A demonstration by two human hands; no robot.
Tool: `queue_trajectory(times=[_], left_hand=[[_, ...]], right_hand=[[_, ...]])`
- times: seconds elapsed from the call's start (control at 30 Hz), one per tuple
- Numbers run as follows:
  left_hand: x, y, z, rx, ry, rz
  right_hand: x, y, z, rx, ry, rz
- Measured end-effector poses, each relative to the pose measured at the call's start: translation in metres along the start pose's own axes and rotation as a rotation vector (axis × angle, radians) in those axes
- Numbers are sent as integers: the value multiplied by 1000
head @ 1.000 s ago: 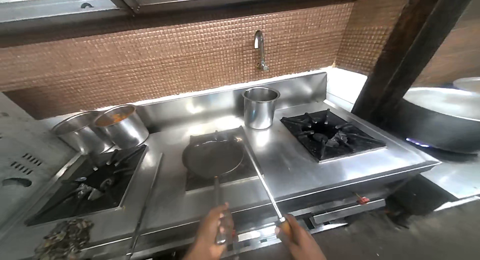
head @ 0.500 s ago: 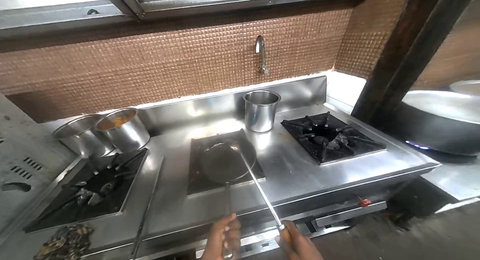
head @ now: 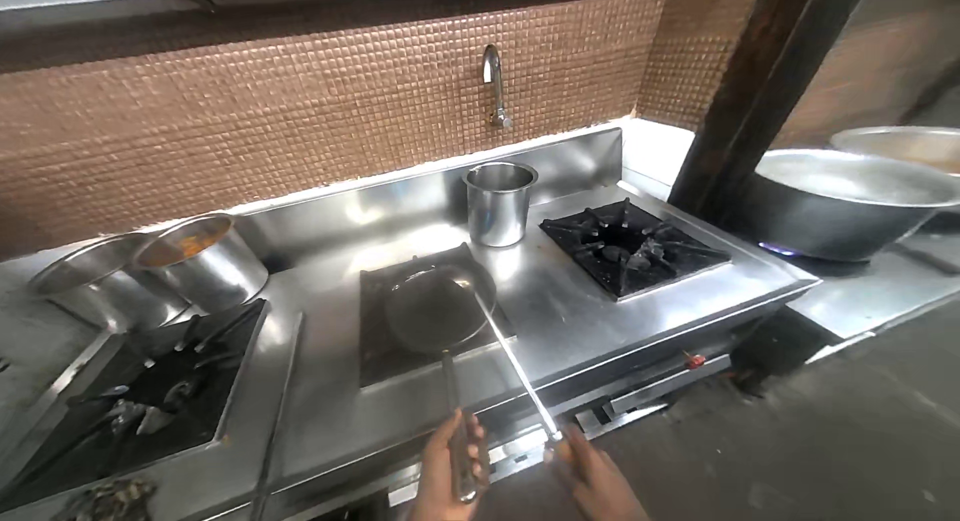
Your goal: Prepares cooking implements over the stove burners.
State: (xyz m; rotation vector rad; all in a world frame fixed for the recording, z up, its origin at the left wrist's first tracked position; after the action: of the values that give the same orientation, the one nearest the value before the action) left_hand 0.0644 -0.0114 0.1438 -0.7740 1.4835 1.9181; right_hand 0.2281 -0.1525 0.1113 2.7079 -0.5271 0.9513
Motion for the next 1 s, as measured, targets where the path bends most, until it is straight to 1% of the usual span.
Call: queue_trajectory(times=[0.07,0.2,0.3,0.4,0.43,0.47,0.53,0.6,0.67,0.73,0.8,0.87,1.0], left_hand=[[0,0,2,-32,16,-9],[-10,0,15,-134,18,72],[-17,-7,17,-137,1,98],[-18,-9,18,-121,0,64],[-11,-9,14,-101,-3,57],[1,-10,6,-86,-20,97],[43,-17,-13,-90,-142,321],[104,-39,-27,-64,-290,606],[160,-70,-28,-31,-380,736],[200,-102,-14,-72,-408,725],[222,-118,-9,-55,-401,660],[217,-127,-6,-30,-423,618],[213,-128,8,-14,-513,611]], right_hand=[[5,3,1,0,-14,27],[12,10,-1,-22,-40,41],[17,16,-4,-28,-66,53],[22,18,-4,-5,-111,85],[21,19,-4,-2,-147,88],[21,22,-4,-9,-196,87],[22,25,-7,-31,-331,88],[23,28,-15,-43,-492,95],[26,33,-23,-66,-613,94],[30,37,-29,-86,-692,89],[33,46,-33,-110,-772,69],[40,52,-37,-120,-825,45],[32,61,-42,-100,-892,56]])
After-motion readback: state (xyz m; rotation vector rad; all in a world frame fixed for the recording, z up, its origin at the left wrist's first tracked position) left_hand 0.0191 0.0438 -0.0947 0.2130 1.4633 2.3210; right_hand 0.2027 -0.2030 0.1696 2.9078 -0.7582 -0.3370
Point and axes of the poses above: each hand's wrist, its own y-axis away from the middle knuckle, its own x-axis out of the back of the hand, z = x × y, the point moved 9 cm from there along -y, towards the middle knuckle, and after that the axes turned 15 degrees about x, right-handed, at the moved point
